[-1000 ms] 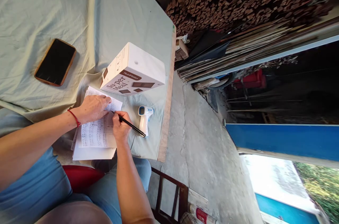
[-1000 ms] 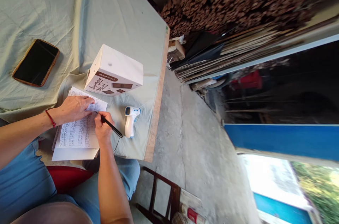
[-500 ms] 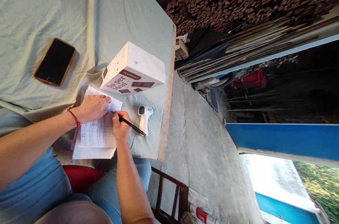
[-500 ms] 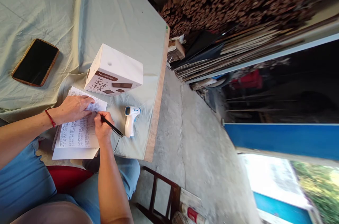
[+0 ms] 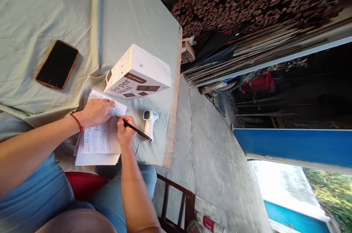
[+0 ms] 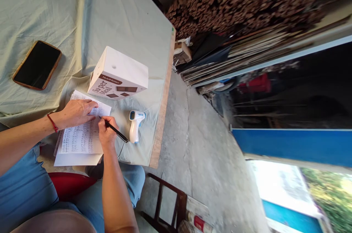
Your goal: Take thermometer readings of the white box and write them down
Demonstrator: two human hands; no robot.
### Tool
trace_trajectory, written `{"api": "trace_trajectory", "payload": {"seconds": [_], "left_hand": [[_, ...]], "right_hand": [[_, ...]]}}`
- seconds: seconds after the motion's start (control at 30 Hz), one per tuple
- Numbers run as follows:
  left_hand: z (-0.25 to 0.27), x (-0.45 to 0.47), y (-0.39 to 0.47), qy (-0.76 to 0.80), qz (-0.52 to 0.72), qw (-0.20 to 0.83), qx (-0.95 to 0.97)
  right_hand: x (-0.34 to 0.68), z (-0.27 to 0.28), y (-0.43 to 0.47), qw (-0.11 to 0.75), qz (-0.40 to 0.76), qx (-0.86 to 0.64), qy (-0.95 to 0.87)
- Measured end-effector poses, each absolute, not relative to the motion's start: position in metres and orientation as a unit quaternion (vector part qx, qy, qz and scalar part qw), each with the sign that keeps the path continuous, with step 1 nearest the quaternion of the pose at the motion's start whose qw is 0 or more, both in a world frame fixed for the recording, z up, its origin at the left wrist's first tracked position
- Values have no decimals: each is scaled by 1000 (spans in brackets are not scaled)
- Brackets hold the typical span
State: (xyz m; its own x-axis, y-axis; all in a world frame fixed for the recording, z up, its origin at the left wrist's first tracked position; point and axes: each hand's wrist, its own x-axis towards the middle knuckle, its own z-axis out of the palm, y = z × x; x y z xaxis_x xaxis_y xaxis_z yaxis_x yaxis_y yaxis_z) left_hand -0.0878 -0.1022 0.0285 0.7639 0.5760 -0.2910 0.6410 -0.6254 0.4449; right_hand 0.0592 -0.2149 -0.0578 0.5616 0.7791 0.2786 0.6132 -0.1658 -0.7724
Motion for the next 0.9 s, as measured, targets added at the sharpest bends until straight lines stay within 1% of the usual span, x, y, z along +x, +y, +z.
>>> {"api": "trace_trajectory", "payload": {"seconds": [0.13,0.33,0.9], "left_hand": [[28,-87,-102,338,-52,267,901],[29,-88,-102,338,-57,276,898],[28,-87,-102,329,-59,281,900]], "right_hand": [[60,-59,-216,465,94,-756,-451],[60,-60,-216,447,81,-761,-463],[60,-61,-215,457,77,-759,-457]]}}
